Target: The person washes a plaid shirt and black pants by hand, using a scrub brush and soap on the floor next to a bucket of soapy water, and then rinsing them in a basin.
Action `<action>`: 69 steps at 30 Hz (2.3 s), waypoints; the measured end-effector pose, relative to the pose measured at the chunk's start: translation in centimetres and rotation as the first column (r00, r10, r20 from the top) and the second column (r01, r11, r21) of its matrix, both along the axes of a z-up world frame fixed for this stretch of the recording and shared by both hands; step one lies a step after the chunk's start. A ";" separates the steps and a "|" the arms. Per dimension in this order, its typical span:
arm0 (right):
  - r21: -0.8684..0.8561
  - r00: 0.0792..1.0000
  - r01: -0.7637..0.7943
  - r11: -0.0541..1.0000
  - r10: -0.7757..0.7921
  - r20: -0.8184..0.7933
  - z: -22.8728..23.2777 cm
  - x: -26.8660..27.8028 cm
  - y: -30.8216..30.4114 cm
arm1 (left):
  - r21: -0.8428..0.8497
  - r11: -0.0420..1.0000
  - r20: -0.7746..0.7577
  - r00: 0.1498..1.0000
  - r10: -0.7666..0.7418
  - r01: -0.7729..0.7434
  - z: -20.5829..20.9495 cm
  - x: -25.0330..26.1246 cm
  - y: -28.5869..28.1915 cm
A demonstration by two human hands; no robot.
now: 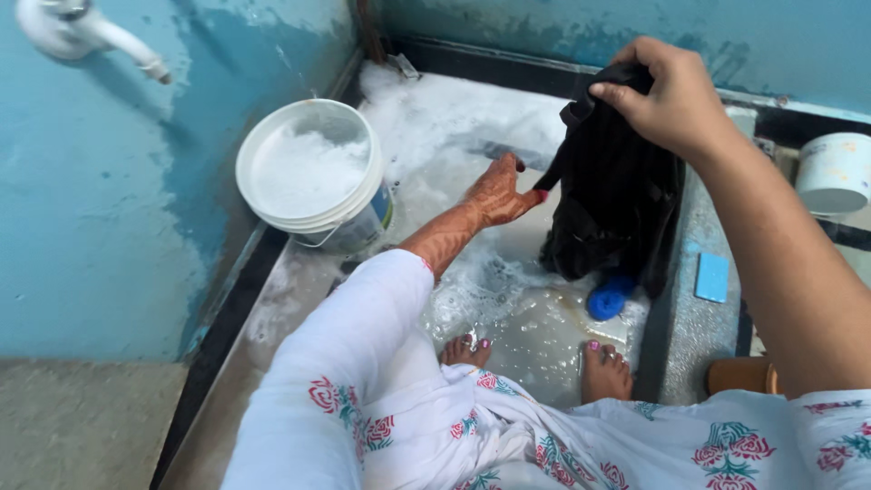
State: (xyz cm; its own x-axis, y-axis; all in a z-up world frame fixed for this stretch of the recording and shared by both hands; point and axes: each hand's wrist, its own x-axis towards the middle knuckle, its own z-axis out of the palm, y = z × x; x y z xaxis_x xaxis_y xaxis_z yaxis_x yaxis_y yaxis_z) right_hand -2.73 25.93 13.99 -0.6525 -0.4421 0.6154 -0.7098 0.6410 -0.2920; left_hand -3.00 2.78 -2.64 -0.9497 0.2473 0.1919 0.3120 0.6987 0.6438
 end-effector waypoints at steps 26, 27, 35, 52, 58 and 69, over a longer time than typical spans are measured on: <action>-0.521 0.826 0.207 0.828 0.138 0.547 -22.7 -4.5 2.1 | 0.643 0.766 0.061 0.995 -0.085 0.026 2.9 -4.9 3.2; -0.507 0.814 0.226 0.832 0.125 0.567 -24.6 -3.5 1.2 | 0.613 0.790 0.064 0.994 -0.084 0.027 2.8 -4.8 2.9; -0.605 0.772 0.061 0.794 0.347 0.532 -26.5 -4.1 -0.5 | 0.733 0.678 0.205 0.937 -0.284 0.045 1.5 -4.2 0.7; -0.487 0.926 -0.089 0.869 0.251 0.280 -13.9 -0.7 -3.4 | 0.911 0.348 0.221 0.974 0.040 -0.221 1.0 -7.6 -4.3; -0.370 0.955 -0.169 0.914 0.245 0.169 -11.4 1.8 -5.6 | 0.887 0.436 0.266 0.942 -0.206 -0.155 4.6 -4.0 -3.3; -0.762 0.972 0.077 0.644 0.123 0.202 -15.6 -0.1 -5.8 | 0.878 0.451 0.062 0.895 -0.441 0.161 1.4 -1.6 0.1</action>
